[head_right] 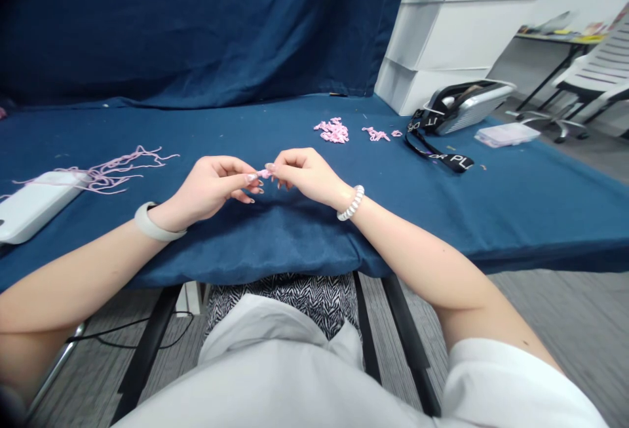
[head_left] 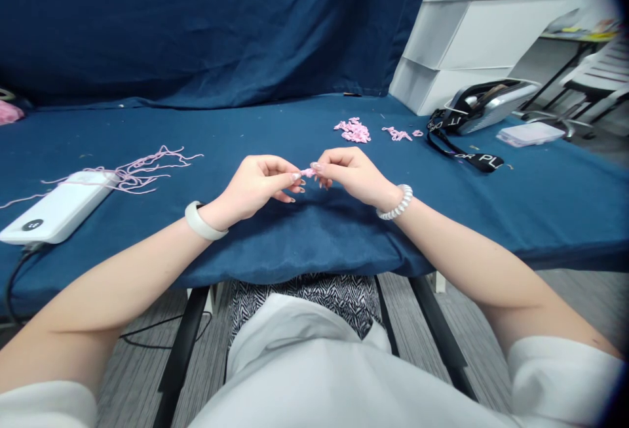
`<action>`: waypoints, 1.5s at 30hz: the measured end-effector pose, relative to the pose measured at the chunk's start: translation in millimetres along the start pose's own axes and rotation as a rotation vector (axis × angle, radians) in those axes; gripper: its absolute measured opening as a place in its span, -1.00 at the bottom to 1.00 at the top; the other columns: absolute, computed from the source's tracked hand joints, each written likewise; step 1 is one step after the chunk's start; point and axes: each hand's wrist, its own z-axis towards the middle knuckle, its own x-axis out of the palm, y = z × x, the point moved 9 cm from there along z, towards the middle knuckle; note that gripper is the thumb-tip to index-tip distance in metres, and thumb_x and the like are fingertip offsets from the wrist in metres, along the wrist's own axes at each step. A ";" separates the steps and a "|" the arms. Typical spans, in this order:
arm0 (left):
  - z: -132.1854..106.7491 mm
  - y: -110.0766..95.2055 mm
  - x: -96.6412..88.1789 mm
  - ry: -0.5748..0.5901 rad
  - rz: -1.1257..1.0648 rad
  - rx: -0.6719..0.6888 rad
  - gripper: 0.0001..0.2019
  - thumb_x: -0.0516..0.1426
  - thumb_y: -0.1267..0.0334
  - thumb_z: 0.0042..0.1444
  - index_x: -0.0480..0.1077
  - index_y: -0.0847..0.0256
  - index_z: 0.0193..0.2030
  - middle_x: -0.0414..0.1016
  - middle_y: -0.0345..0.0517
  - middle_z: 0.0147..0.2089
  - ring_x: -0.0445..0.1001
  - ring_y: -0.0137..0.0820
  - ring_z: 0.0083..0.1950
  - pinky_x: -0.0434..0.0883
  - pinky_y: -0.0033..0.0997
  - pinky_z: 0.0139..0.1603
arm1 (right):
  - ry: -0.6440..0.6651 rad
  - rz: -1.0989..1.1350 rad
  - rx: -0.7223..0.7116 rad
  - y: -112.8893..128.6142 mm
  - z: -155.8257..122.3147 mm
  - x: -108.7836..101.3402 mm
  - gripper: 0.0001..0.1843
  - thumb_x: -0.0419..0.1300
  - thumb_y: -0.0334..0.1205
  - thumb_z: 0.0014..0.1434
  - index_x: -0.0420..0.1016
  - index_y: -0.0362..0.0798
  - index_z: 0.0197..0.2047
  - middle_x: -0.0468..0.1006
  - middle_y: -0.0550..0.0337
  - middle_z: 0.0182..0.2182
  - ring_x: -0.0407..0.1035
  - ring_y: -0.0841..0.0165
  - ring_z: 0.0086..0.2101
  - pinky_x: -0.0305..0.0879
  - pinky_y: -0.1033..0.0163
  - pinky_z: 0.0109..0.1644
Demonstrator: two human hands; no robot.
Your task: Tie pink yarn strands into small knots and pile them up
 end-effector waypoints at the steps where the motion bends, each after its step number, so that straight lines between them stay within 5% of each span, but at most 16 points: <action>1: -0.1 -0.2 0.2 0.002 -0.010 -0.001 -0.74 0.36 0.18 -0.08 0.52 0.34 -0.32 0.57 -0.03 -0.40 0.58 -0.37 -0.35 0.54 -0.50 -0.40 | 0.000 0.008 0.004 -0.4 0.0 0.2 -0.64 0.30 0.00 0.07 0.47 -0.16 -0.48 0.43 0.23 -0.60 0.28 0.49 -0.54 0.23 0.35 -0.42; 12: -3.4 -8.7 5.0 0.036 0.093 0.058 -0.72 0.31 0.19 -0.03 0.53 0.34 -0.22 0.59 0.00 -0.29 0.60 -0.27 -0.21 0.57 -0.46 -0.43 | 0.035 0.102 0.043 -4.0 -0.3 6.5 -0.63 0.35 -0.01 0.02 0.45 -0.16 -0.52 0.42 0.25 -0.61 0.27 0.52 -0.55 0.26 0.36 -0.42; 23: -10.2 -26.2 3.7 -0.059 0.334 0.265 -0.78 0.26 0.18 0.05 0.56 0.34 -0.29 0.60 -0.04 -0.37 0.58 -0.35 -0.36 0.55 -0.51 -0.46 | 0.062 0.109 0.054 -7.4 1.5 9.6 -0.57 0.36 0.08 -0.01 0.46 -0.16 -0.51 0.42 0.25 -0.60 0.26 0.52 -0.54 0.25 0.36 -0.41; 41: -6.8 -20.7 -5.7 -0.120 0.268 0.215 -0.80 0.23 0.20 0.04 0.52 0.35 -0.32 0.59 -0.04 -0.40 0.58 -0.36 -0.38 0.55 -0.48 -0.43 | 0.017 0.108 0.043 -7.3 2.5 2.9 -0.59 0.34 0.04 0.01 0.41 -0.14 -0.53 0.41 0.25 -0.61 0.26 0.51 -0.55 0.25 0.35 -0.42; 45: -6.9 -19.3 -3.9 -0.103 0.295 0.225 -0.80 0.23 0.20 0.05 0.54 0.33 -0.30 0.60 -0.05 -0.39 0.59 -0.35 -0.36 0.54 -0.50 -0.43 | -0.027 0.100 0.037 -7.8 3.2 -2.4 -0.55 0.26 0.15 0.08 0.49 -0.15 -0.37 0.42 0.23 -0.53 0.26 0.50 -0.53 0.26 0.35 -0.41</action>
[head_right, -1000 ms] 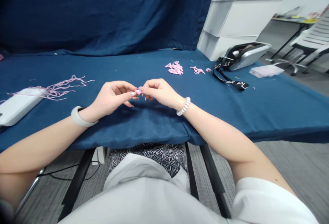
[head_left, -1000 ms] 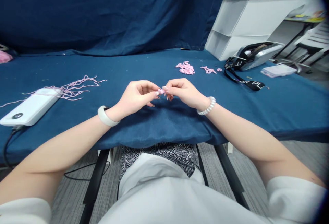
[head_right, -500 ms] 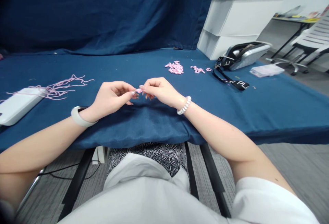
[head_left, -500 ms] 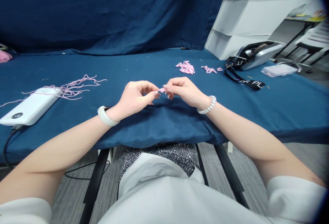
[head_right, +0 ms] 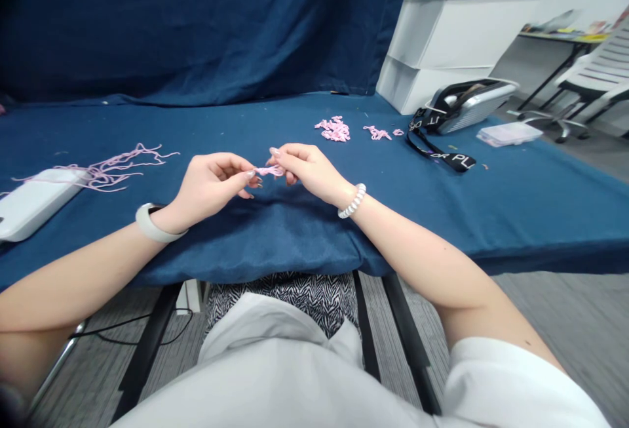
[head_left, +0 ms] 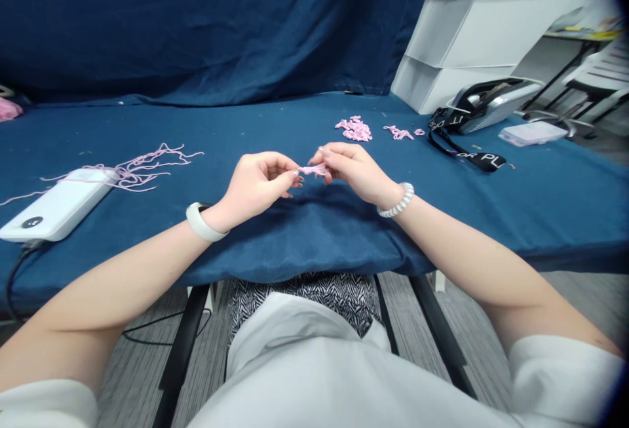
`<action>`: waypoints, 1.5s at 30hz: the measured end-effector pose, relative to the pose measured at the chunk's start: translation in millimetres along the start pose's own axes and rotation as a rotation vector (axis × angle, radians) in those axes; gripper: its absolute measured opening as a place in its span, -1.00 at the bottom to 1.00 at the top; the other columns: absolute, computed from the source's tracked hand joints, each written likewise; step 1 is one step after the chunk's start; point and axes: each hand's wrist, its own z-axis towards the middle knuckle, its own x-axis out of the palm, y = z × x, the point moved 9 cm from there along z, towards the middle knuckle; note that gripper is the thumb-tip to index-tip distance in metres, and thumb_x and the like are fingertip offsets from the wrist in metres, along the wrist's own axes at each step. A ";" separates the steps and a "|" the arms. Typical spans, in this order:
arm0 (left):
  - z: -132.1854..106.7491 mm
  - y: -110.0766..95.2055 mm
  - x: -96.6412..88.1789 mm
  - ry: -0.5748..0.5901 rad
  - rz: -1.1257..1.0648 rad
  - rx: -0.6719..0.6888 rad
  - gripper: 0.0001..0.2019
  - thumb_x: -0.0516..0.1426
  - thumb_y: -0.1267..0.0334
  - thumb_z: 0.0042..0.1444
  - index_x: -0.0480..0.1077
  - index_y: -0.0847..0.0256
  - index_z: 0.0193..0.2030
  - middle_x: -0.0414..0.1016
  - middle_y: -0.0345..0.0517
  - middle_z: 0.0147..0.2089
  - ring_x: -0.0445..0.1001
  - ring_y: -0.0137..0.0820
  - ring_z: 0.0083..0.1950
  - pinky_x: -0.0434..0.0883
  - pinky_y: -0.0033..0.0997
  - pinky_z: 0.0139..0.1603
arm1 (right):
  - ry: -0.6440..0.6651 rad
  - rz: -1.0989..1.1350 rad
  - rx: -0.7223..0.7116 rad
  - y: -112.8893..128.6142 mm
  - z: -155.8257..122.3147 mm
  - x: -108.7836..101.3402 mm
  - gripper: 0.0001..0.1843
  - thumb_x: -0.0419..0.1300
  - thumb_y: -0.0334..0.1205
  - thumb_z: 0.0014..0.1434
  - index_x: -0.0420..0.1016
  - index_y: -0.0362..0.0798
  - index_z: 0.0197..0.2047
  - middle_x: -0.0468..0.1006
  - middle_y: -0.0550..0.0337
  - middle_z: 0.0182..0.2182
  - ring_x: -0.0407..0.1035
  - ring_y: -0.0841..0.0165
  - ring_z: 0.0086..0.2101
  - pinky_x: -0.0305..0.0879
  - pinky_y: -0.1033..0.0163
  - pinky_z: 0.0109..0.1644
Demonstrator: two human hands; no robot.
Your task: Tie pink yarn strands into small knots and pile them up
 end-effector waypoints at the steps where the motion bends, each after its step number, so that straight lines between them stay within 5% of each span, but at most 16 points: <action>1: -0.5 -0.5 0.9 0.005 0.011 0.007 -0.80 0.23 0.20 0.05 0.54 0.32 -0.29 0.60 -0.06 -0.39 0.59 -0.36 -0.36 0.54 -0.51 -0.43 | -0.007 -0.008 0.005 0.1 -0.3 -0.4 -0.52 0.25 0.17 0.09 0.51 -0.15 -0.29 0.44 0.22 -0.49 0.27 0.50 -0.51 0.26 0.34 -0.40; 4: -2.6 -4.5 3.3 0.011 0.050 0.043 -0.79 0.23 0.18 0.06 0.55 0.32 -0.30 0.60 -0.06 -0.40 0.57 -0.38 -0.40 0.53 -0.51 -0.42 | 0.042 -0.084 0.013 1.5 -2.5 7.2 -0.47 0.25 0.20 0.07 0.53 -0.16 -0.19 0.52 0.15 -0.38 0.31 0.47 -0.46 0.30 0.33 -0.35; 10: -6.0 -11.9 5.3 0.012 0.107 0.103 -0.84 0.23 0.24 0.06 0.56 0.32 -0.32 0.61 -0.08 -0.39 0.56 -0.42 -0.40 0.52 -0.51 -0.36 | 0.112 -0.331 -0.021 4.8 -6.9 20.3 -0.58 0.24 0.06 0.12 0.56 -0.21 -0.36 0.52 0.13 -0.47 0.31 0.45 -0.46 0.20 0.33 -0.37; 21: -2.2 1.1 5.5 0.036 -0.065 -0.076 -0.77 0.27 0.17 0.01 0.51 0.35 -0.34 0.57 -0.04 -0.44 0.56 -0.38 -0.44 0.52 -0.51 -0.46 | 0.094 -0.130 0.001 4.4 -5.2 19.1 -0.81 0.22 -0.22 0.04 0.46 -0.15 -0.53 0.48 0.21 -0.56 0.32 0.48 -0.51 0.28 0.33 -0.36; 32: 1.8 10.3 1.1 -0.005 -0.197 -0.125 -0.82 0.27 0.22 -0.03 0.45 0.31 -0.37 0.53 -0.09 -0.44 0.57 -0.36 -0.38 0.54 -0.47 -0.46 | 0.068 0.007 0.069 -5.8 -1.2 10.2 -0.57 0.21 0.08 0.14 0.43 -0.15 -0.49 0.43 0.20 -0.58 0.29 0.49 -0.54 0.30 0.34 -0.40; 39: 1.7 11.9 1.0 -0.005 -0.204 -0.129 -0.78 0.26 0.19 -0.01 0.45 0.31 -0.29 0.55 -0.06 -0.35 0.59 -0.31 -0.28 0.56 -0.44 -0.44 | 0.082 -0.023 0.076 -2.3 -3.1 12.8 -0.56 0.40 0.09 -0.06 0.47 -0.16 -0.48 0.45 0.24 -0.59 0.31 0.51 -0.53 0.31 0.35 -0.38; 45: -3.4 -6.1 6.5 0.021 0.027 0.034 -0.71 0.29 0.17 -0.01 0.50 0.30 -0.18 0.60 0.00 -0.21 0.58 -0.34 -0.23 0.56 -0.47 -0.31 | 0.100 -0.053 0.085 -2.8 -4.7 17.9 -0.56 0.39 0.09 -0.04 0.48 -0.16 -0.50 0.47 0.22 -0.59 0.32 0.51 -0.53 0.31 0.36 -0.39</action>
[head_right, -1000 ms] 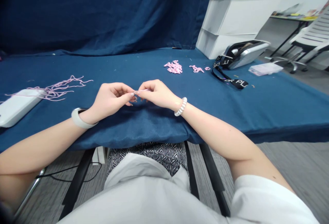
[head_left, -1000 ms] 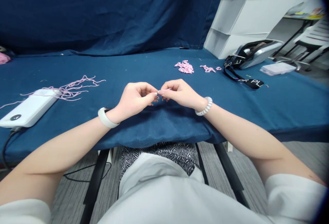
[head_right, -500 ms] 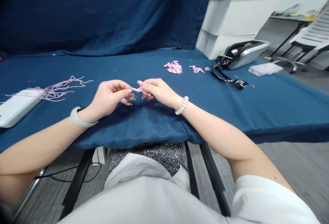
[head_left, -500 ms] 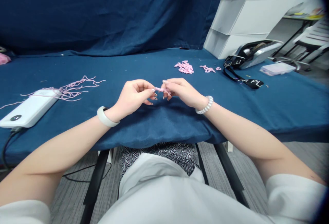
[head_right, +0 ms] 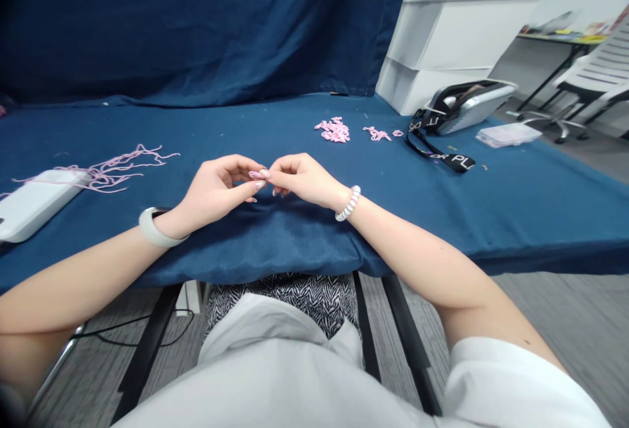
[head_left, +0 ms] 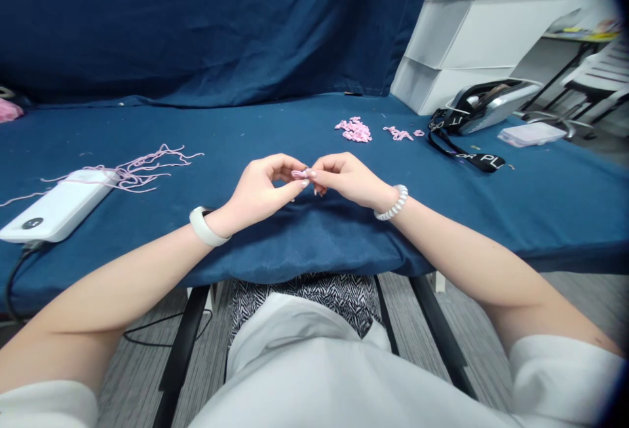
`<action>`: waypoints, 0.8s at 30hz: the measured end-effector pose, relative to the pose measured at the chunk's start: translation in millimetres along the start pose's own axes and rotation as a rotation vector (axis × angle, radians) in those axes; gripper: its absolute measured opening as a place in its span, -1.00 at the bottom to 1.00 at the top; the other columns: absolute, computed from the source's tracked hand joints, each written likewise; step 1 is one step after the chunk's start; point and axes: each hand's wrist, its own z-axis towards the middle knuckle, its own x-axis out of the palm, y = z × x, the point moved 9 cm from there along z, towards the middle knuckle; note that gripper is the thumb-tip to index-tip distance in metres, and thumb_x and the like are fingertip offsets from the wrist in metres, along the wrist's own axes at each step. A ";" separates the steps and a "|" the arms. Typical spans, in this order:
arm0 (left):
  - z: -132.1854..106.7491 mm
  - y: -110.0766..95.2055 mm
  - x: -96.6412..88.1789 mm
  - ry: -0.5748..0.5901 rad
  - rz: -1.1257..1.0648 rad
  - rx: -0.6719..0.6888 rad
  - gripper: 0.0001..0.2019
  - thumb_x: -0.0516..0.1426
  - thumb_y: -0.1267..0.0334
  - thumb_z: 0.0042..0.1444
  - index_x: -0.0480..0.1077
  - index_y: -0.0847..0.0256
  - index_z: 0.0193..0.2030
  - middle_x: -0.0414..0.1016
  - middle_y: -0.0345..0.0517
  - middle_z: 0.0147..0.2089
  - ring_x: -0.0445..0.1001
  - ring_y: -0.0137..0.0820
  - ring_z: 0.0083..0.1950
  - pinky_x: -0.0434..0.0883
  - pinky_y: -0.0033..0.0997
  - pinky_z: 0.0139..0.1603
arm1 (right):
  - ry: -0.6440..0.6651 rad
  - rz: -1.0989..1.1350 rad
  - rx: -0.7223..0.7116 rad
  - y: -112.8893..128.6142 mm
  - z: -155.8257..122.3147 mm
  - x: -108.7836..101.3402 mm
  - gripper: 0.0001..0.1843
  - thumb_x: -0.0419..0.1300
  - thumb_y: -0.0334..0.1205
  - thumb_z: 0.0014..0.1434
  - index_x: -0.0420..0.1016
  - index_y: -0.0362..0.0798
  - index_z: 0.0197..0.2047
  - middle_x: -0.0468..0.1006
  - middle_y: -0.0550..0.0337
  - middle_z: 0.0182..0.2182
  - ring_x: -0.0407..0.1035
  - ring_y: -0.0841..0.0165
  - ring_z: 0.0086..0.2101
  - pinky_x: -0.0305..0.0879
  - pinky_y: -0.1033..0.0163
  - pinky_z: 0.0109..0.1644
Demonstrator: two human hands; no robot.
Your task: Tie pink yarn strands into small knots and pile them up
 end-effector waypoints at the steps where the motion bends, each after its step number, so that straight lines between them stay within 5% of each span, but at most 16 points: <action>1: -0.7 -1.1 0.3 -0.002 0.035 0.011 -0.74 0.28 0.16 0.01 0.52 0.30 -0.21 0.60 0.00 -0.23 0.58 -0.35 -0.25 0.55 -0.47 -0.29 | 0.006 -0.002 0.003 -0.4 -0.2 1.1 -0.56 0.39 0.10 -0.04 0.48 -0.16 -0.50 0.47 0.22 -0.59 0.32 0.51 -0.53 0.31 0.36 -0.39; 11: 0.4 5.9 2.0 0.009 0.004 -0.039 -0.72 0.24 0.10 0.08 0.54 0.33 -0.28 0.60 -0.01 -0.35 0.56 -0.38 -0.38 0.54 -0.48 -0.41 | 0.030 0.025 0.002 -2.8 2.1 4.0 -0.42 0.34 0.27 -0.07 0.48 -0.17 -0.50 0.48 0.20 -0.59 0.31 0.51 -0.54 0.30 0.36 -0.39; 24: 1.9 10.4 4.1 0.024 -0.091 -0.100 -0.72 0.24 0.13 0.07 0.57 0.36 -0.25 0.60 0.01 -0.34 0.58 -0.37 -0.33 0.56 -0.48 -0.36 | 0.002 0.006 -0.014 -4.4 3.1 -4.4 -0.55 0.34 0.11 0.05 0.46 -0.15 -0.50 0.45 0.22 -0.58 0.30 0.52 -0.53 0.32 0.38 -0.40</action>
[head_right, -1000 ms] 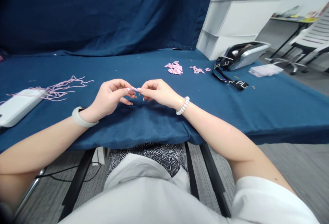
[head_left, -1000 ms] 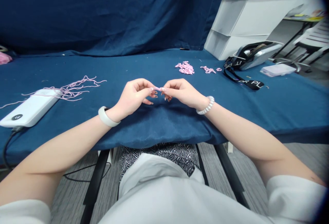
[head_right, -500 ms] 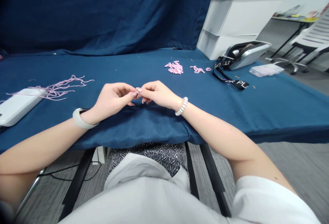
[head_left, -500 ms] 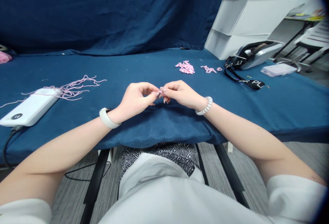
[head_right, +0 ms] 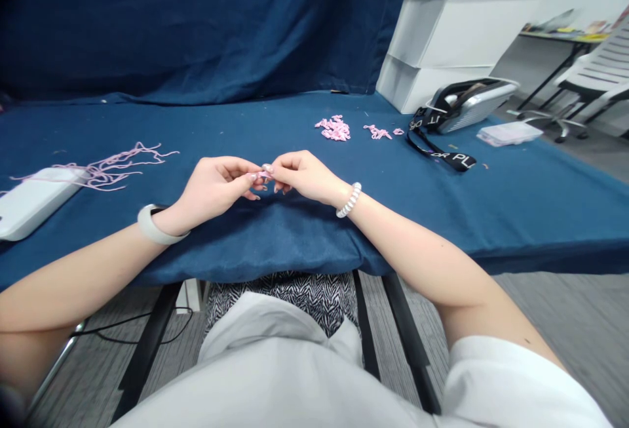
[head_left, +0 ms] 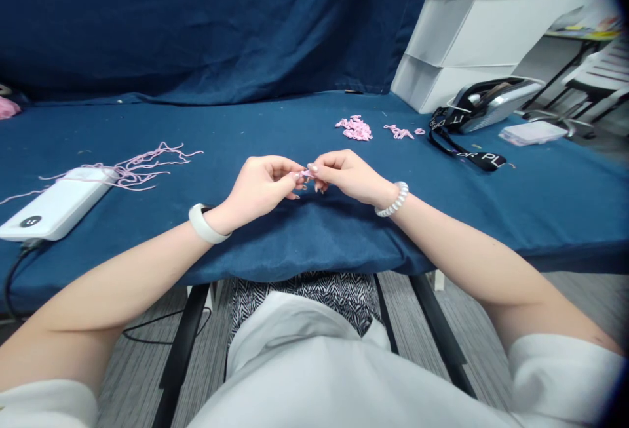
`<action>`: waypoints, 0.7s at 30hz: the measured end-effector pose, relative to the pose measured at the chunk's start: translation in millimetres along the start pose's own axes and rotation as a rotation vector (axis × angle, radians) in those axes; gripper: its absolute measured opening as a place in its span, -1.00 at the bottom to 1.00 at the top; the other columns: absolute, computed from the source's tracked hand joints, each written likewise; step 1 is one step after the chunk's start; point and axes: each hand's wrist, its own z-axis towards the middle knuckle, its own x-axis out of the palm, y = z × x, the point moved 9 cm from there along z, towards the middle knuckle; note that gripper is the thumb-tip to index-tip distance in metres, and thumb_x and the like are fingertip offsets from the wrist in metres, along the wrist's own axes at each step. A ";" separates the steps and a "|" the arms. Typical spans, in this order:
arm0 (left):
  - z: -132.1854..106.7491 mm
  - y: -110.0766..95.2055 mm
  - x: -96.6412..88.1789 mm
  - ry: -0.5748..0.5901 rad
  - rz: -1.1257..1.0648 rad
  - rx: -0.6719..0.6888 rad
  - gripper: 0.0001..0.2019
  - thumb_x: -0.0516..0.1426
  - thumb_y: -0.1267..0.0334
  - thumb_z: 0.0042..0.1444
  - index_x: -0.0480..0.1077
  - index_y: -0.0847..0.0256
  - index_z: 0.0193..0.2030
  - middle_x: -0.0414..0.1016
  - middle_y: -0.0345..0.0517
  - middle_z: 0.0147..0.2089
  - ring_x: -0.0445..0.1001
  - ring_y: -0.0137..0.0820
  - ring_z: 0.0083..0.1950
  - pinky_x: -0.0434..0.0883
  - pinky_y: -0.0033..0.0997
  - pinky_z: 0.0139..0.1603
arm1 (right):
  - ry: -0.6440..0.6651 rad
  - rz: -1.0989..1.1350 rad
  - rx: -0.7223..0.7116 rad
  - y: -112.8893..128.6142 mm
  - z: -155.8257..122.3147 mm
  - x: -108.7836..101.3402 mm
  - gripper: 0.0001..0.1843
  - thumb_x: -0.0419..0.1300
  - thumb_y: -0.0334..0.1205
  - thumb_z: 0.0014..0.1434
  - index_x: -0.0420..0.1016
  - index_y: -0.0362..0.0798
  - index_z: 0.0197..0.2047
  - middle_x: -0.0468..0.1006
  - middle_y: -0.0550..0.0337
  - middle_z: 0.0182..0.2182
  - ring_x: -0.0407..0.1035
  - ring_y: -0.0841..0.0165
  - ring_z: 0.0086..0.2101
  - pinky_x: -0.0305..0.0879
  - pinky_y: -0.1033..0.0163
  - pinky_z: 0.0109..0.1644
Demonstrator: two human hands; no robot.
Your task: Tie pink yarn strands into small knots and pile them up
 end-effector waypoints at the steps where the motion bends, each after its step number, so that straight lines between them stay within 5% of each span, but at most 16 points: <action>1: 0.3 0.5 0.0 0.001 -0.008 -0.005 -0.72 0.25 0.14 0.06 0.57 0.36 -0.25 0.60 0.01 -0.34 0.58 -0.38 -0.33 0.57 -0.48 -0.36 | 0.000 -0.002 -0.002 0.0 0.1 -0.1 -0.55 0.34 0.11 0.05 0.46 -0.15 -0.50 0.45 0.22 -0.57 0.30 0.52 -0.53 0.32 0.38 -0.40; 11: 2.7 13.6 -2.0 -0.014 -0.215 -0.160 -0.75 0.23 0.22 -0.02 0.55 0.36 -0.25 0.60 0.04 -0.27 0.60 -0.27 -0.22 0.58 -0.40 -0.36 | -0.045 0.004 -0.001 0.1 0.8 -4.3 -0.48 0.32 0.18 0.04 0.39 -0.14 -0.56 0.45 0.22 -0.61 0.28 0.53 -0.57 0.28 0.37 -0.41; 21: 1.2 17.2 7.5 0.106 -0.131 -0.189 -0.72 0.30 0.16 -0.01 0.53 0.36 -0.25 0.58 0.00 -0.33 0.57 -0.35 -0.25 0.57 -0.45 -0.34 | -0.056 0.167 0.100 -10.7 2.0 0.4 -0.58 0.33 0.01 0.12 0.45 -0.17 -0.54 0.46 0.22 -0.62 0.30 0.55 -0.58 0.30 0.42 -0.45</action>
